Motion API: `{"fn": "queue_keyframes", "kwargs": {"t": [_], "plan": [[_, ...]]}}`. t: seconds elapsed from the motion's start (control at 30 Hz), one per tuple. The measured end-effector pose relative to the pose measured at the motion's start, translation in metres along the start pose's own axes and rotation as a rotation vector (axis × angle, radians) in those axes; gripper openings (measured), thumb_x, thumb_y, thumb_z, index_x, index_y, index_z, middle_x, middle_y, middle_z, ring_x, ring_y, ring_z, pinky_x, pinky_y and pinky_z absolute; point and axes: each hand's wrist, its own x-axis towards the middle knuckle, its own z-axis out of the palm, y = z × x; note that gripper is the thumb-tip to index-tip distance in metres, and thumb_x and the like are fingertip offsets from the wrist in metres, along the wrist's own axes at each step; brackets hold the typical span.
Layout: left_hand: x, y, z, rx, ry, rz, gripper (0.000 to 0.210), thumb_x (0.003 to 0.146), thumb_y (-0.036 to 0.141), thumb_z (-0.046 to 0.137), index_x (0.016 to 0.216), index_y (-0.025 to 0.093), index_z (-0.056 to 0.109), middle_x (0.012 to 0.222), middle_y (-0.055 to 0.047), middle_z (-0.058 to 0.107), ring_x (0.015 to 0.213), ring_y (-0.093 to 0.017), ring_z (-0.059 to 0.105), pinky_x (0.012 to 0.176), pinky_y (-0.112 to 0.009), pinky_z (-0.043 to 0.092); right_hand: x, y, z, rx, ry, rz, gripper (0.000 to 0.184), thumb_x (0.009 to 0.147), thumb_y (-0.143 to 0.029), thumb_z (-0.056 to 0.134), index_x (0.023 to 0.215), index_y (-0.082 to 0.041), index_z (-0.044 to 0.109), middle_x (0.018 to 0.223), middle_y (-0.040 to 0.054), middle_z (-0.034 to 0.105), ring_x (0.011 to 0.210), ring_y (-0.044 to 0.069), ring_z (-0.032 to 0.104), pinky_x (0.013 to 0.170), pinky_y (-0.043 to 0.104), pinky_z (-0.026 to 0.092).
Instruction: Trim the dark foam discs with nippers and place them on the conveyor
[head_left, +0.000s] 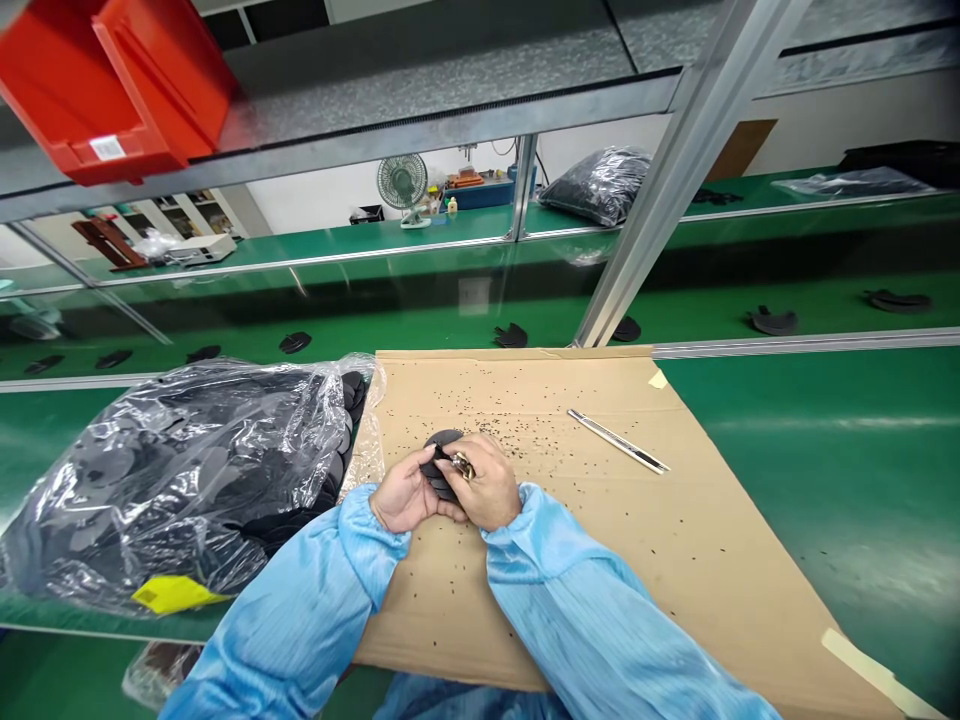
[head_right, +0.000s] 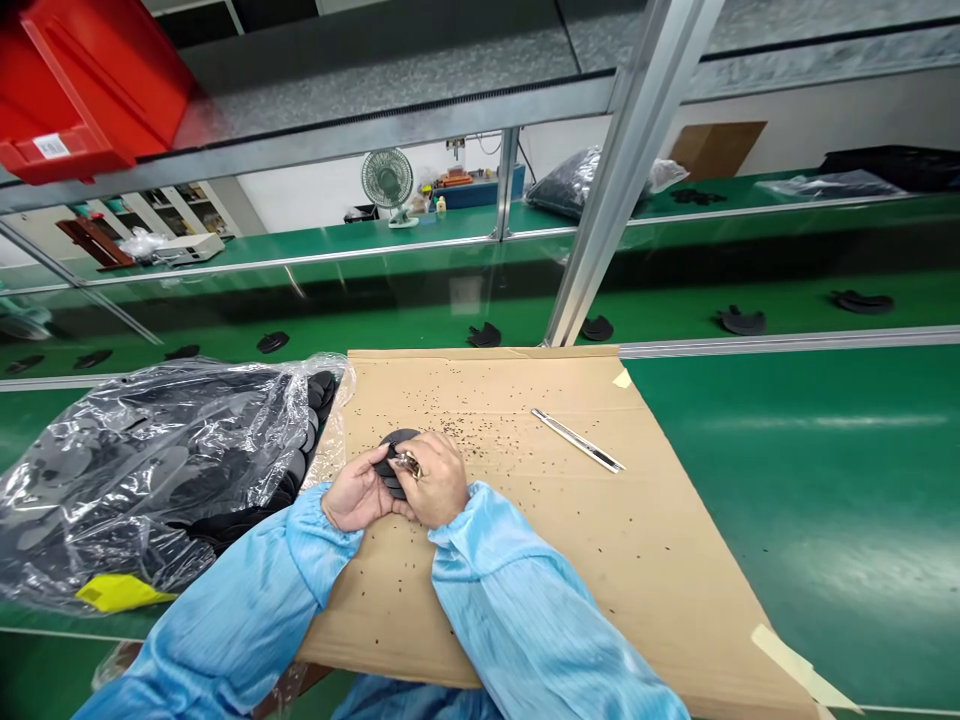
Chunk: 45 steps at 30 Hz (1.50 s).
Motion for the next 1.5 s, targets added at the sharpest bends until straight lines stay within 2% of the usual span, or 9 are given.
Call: {"fn": "queue_keyframes", "kwargs": {"t": [0.23,0.77,0.9,0.97,1.03,1.1,1.23,1.33,1.5], "plan": [[0.0,-0.001,-0.002,0.017,0.02,0.023,0.047,0.091,0.044,0.036,0.1,0.008,0.065,0.095,-0.016,0.068,0.086,-0.027,0.064,0.077,-0.043,0.049,-0.001,0.002,0.0,-0.006,-0.017,0.001,0.01,0.085,-0.028,0.058,0.085,-0.021,0.064,0.082,0.006,0.065,0.079,0.021,0.059,0.076,0.038,0.046],[-0.001,0.002,0.003,0.025,0.052,0.001,0.046,0.09,0.044,0.037,0.096,0.009,0.066,0.094,-0.016,0.069,0.081,-0.026,0.065,0.071,-0.04,0.05,-0.001,0.0,0.0,0.0,-0.022,0.01,0.008,0.085,-0.027,0.058,0.086,-0.021,0.063,0.082,0.0055,0.065,0.08,0.021,0.058,0.077,0.038,0.045],[0.0,0.001,0.005,0.067,0.083,-0.013,0.047,0.088,0.047,0.04,0.099,0.009,0.066,0.095,-0.016,0.069,0.083,-0.027,0.065,0.075,-0.044,0.051,-0.001,0.0,0.0,0.002,-0.023,0.014,0.008,0.084,-0.027,0.058,0.087,-0.022,0.063,0.083,0.0055,0.065,0.08,0.022,0.058,0.077,0.038,0.044],[0.001,-0.003,0.006,0.153,0.153,0.046,0.048,0.087,0.049,0.042,0.103,0.01,0.065,0.099,-0.016,0.068,0.09,-0.028,0.064,0.08,-0.047,0.05,-0.001,0.0,0.0,0.0,-0.019,0.017,0.007,0.084,-0.027,0.058,0.087,-0.022,0.063,0.083,0.0055,0.064,0.08,0.022,0.058,0.077,0.038,0.044],[0.002,-0.007,0.007,0.354,0.276,0.211,0.047,0.087,0.049,0.045,0.108,0.012,0.064,0.104,-0.014,0.067,0.099,-0.029,0.061,0.089,-0.048,0.047,0.0,0.0,-0.001,-0.002,-0.007,0.017,0.007,0.084,-0.025,0.058,0.087,-0.021,0.063,0.082,0.0054,0.064,0.079,0.022,0.058,0.075,0.038,0.044],[0.001,-0.009,0.008,0.663,0.386,0.42,0.043,0.088,0.045,0.048,0.114,0.014,0.062,0.113,-0.012,0.065,0.111,-0.028,0.056,0.101,-0.045,0.039,0.0,0.0,-0.001,0.001,0.006,0.015,0.008,0.083,-0.023,0.056,0.087,-0.021,0.063,0.081,0.0053,0.063,0.079,0.022,0.057,0.074,0.037,0.044],[-0.002,-0.006,0.011,1.165,0.407,0.67,0.043,0.093,0.037,0.041,0.131,0.018,0.051,0.13,-0.01,0.054,0.126,-0.024,0.044,0.111,-0.041,0.028,0.0,0.0,-0.001,0.007,-0.005,0.008,0.011,0.082,-0.019,0.055,0.088,-0.021,0.063,0.082,0.0055,0.064,0.079,0.022,0.057,0.075,0.038,0.044],[-0.003,-0.004,0.009,1.3,0.406,0.702,0.045,0.095,0.033,0.037,0.138,0.02,0.043,0.137,-0.011,0.047,0.129,-0.024,0.041,0.11,-0.042,0.03,0.0,0.001,-0.001,0.001,-0.027,0.016,0.013,0.081,-0.018,0.054,0.089,-0.021,0.063,0.083,0.0055,0.065,0.08,0.022,0.057,0.076,0.038,0.045],[-0.001,-0.007,0.002,1.37,0.433,0.694,0.047,0.095,0.032,0.036,0.14,0.02,0.038,0.141,-0.012,0.042,0.131,-0.023,0.038,0.112,-0.042,0.028,0.0,0.001,-0.001,-0.002,-0.038,0.026,0.014,0.081,-0.018,0.053,0.089,-0.022,0.063,0.082,0.0051,0.065,0.079,0.022,0.057,0.077,0.038,0.045]]}}
